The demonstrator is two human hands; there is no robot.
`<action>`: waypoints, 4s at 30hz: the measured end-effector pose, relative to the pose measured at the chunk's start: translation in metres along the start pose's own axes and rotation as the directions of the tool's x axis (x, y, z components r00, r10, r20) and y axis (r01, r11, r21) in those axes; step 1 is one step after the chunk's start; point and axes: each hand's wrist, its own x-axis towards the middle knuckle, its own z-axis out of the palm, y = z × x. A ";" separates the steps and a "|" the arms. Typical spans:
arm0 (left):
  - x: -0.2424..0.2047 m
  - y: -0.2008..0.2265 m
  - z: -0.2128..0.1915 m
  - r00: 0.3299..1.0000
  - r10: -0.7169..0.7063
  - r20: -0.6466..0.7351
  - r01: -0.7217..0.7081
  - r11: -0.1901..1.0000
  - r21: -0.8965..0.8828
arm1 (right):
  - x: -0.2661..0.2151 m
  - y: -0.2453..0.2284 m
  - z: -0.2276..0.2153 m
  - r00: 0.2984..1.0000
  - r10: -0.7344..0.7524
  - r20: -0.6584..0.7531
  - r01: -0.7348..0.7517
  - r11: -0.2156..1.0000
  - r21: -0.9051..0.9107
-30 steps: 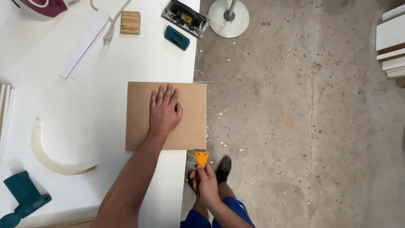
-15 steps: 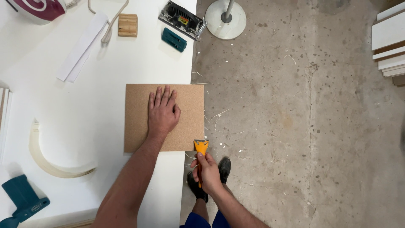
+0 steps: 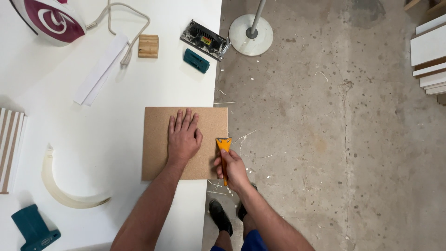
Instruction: The person assembles a wooden box by sanding the edges of a board, attaching a white strip with an iron, and securing it with a staple gun. The person repeats the sanding process on the assembled box.
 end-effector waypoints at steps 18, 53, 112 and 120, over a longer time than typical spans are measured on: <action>0.001 -0.001 -0.002 0.998 -0.017 0.067 0.016 1.000 0.018 | 0.156 -0.120 -0.013 0.962 -0.274 -0.020 0.260 0.932 -0.252; 0.002 -0.004 0.004 0.999 0.033 -0.021 -0.032 0.999 0.006 | 0.091 -0.027 -0.097 0.680 -0.704 0.205 0.658 0.464 -0.593; -0.003 -0.006 0.006 0.999 -0.004 0.051 0.006 0.999 -0.036 | 0.016 -0.022 -0.012 0.884 -0.405 0.232 0.302 0.117 -0.946; -0.001 -0.003 0.002 0.999 0.004 0.034 -0.003 0.999 -0.032 | 0.079 -0.060 0.002 0.847 -0.471 0.245 0.324 0.093 -0.941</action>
